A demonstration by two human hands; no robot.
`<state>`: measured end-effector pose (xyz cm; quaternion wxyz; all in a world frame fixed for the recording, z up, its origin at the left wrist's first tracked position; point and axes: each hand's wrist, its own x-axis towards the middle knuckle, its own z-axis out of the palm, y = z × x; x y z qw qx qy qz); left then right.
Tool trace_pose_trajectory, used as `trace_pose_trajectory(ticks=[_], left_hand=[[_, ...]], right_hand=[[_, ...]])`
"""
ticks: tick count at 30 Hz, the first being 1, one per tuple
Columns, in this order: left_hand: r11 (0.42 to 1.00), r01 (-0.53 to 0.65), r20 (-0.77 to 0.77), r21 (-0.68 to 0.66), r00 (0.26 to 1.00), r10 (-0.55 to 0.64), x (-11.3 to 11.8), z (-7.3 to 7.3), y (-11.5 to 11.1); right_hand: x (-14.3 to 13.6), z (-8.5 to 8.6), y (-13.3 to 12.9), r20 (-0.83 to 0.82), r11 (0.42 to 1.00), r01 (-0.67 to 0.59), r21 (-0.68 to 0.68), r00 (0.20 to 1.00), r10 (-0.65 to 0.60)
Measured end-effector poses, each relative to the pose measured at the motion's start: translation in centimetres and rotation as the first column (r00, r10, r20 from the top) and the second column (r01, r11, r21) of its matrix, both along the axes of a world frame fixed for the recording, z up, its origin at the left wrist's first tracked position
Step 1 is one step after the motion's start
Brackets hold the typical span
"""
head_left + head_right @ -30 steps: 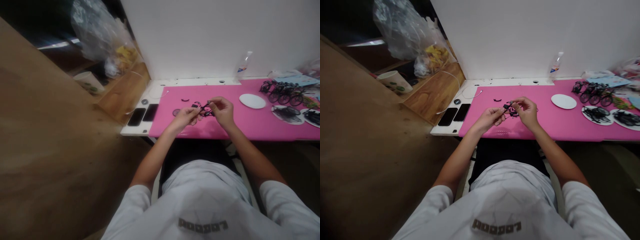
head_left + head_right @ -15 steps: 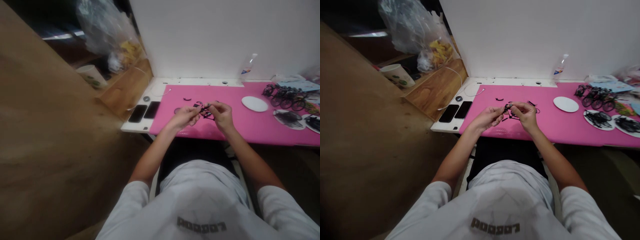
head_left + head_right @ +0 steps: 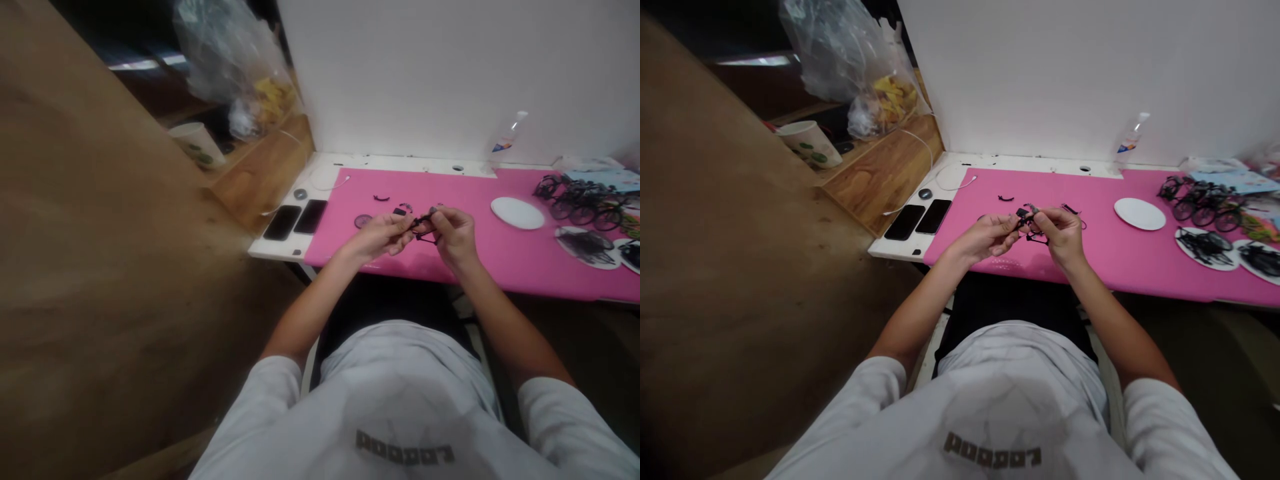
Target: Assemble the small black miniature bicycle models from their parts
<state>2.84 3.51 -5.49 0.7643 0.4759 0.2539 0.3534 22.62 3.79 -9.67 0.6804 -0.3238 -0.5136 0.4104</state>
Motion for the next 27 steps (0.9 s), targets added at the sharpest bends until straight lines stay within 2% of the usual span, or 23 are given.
trace_pose_trajectory(ticks=[6, 13, 19, 27], left_hand=[[1.000, 0.005, -0.043, 0.031, 0.999, -0.003, -0.2, 0.2, 0.2], [0.998, 0.049, -0.094, 0.026, 0.994, -0.047, -0.5, 0.1, 0.5], [0.996, 0.072, -0.070, 0.047, 0.995, -0.068, -0.7, -0.6, 1.1], [0.996, 0.079, -0.078, 0.050, 0.994, -0.075, -0.5, -0.9, 1.2]], right_hand=[[0.3, -0.1, 0.1, 0.059, 1.000, -0.002, 0.019, 0.998, 0.001], [0.5, -0.1, -0.2, 0.176, 0.996, 0.053, 0.066, 0.982, -0.064], [0.2, 0.2, -0.6, 0.184, 0.993, 0.032, 0.111, 0.981, -0.052], [0.2, 0.2, -0.9, 0.202, 0.994, 0.026, 0.104, 0.978, -0.047]])
